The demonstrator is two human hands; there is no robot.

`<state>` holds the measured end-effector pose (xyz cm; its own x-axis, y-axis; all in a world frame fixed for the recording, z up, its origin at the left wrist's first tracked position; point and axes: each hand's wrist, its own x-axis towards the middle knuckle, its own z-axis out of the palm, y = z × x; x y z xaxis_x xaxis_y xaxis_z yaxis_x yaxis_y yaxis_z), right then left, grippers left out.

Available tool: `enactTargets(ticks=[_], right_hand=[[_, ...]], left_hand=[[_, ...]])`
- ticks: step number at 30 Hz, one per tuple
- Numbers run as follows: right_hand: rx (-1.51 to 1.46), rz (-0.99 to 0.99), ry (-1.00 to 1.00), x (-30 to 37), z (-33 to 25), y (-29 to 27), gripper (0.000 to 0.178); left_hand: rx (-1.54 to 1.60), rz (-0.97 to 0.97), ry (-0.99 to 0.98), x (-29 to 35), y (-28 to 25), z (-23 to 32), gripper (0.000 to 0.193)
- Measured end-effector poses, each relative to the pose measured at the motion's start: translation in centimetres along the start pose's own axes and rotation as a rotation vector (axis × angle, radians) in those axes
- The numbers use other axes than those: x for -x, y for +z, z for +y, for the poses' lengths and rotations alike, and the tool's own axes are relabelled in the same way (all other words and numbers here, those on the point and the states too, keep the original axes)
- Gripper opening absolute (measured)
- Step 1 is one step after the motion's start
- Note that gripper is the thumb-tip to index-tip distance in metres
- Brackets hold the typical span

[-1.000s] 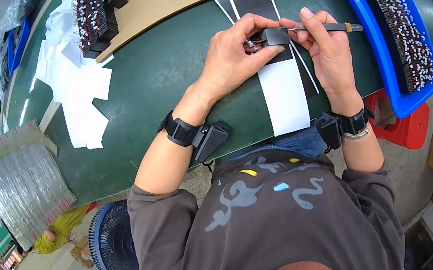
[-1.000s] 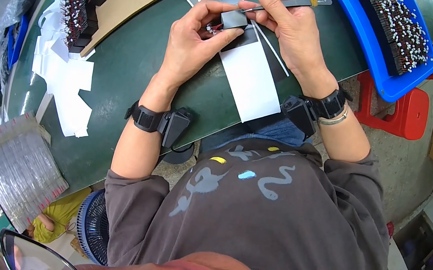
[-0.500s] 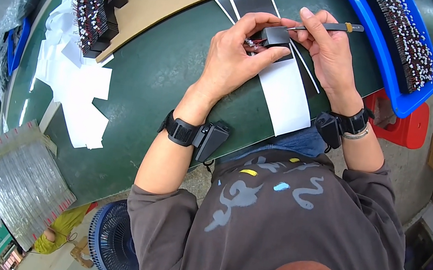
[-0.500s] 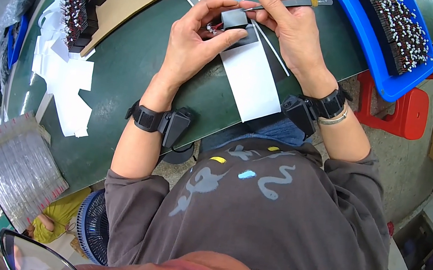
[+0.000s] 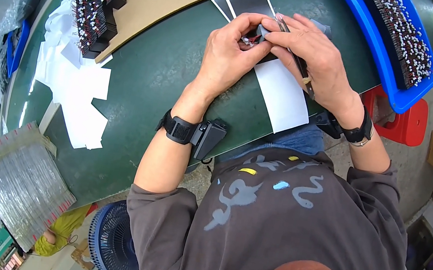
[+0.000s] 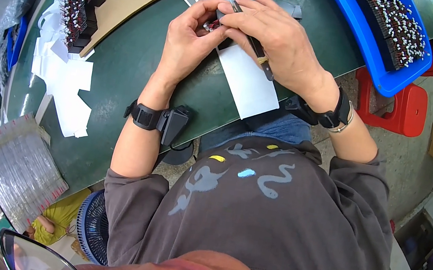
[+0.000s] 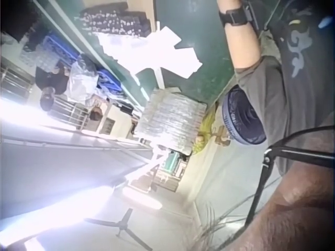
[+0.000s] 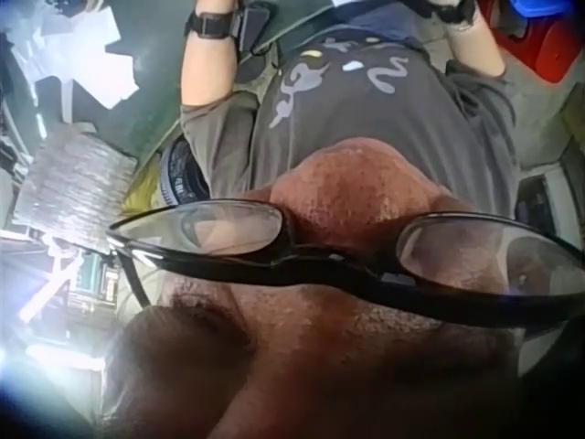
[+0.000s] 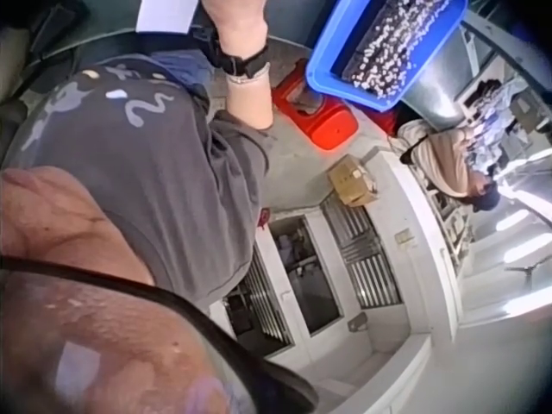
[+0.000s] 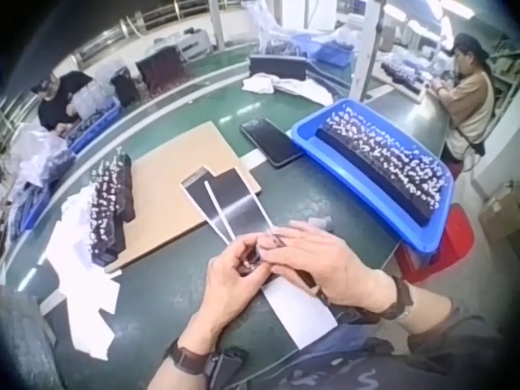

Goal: The person picks up a battery and uses tweezers to peel a piece of tape from a strip, then applies the tape to the battery by hand. This process is repeated for several batteries, which are then set aside.

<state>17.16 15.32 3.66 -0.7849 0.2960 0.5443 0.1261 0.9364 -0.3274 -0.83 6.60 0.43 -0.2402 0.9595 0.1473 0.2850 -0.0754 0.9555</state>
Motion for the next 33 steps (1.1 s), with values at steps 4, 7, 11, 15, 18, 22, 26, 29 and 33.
enactTargets(ticks=[4,7,11,15,18,22,26,29,33], right_hand=[[-0.145,0.031,0.159,0.5,1.2,-0.6,0.017],[-0.087,-0.003,0.057,-0.6,1.0,-0.9,0.018],[-0.097,0.023,0.069,-0.4,1.2,-3.2,0.02],[-0.095,0.042,0.216,2.1,3.9,-5.1,0.021],[-0.096,0.003,0.298,3.0,5.0,-4.7,0.021],[-0.121,-0.07,0.314,2.9,5.0,-4.2,0.021],[-0.148,-0.069,0.303,2.4,4.7,-3.9,0.021],[-0.24,-0.071,0.364,2.6,4.9,-4.1,0.021],[-0.218,-0.073,0.349,3.3,5.0,-4.8,0.02]], left_hand=[[0.062,-0.01,-0.008,0.0,0.2,-0.1,0.035],[-0.016,-0.016,-0.018,-0.1,0.0,0.1,0.034],[0.134,-0.02,-0.02,0.0,-0.1,-0.6,0.035],[0.423,-0.007,-0.101,0.1,0.1,0.8,0.037],[0.434,0.007,-0.118,0.1,0.1,1.5,0.038],[0.431,0.02,-0.139,0.0,0.1,1.5,0.038],[0.414,0.022,-0.145,0.1,0.1,1.4,0.038],[0.409,0.024,-0.142,-0.1,0.1,1.3,0.038],[0.405,0.034,-0.143,0.0,0.1,1.2,0.038]])
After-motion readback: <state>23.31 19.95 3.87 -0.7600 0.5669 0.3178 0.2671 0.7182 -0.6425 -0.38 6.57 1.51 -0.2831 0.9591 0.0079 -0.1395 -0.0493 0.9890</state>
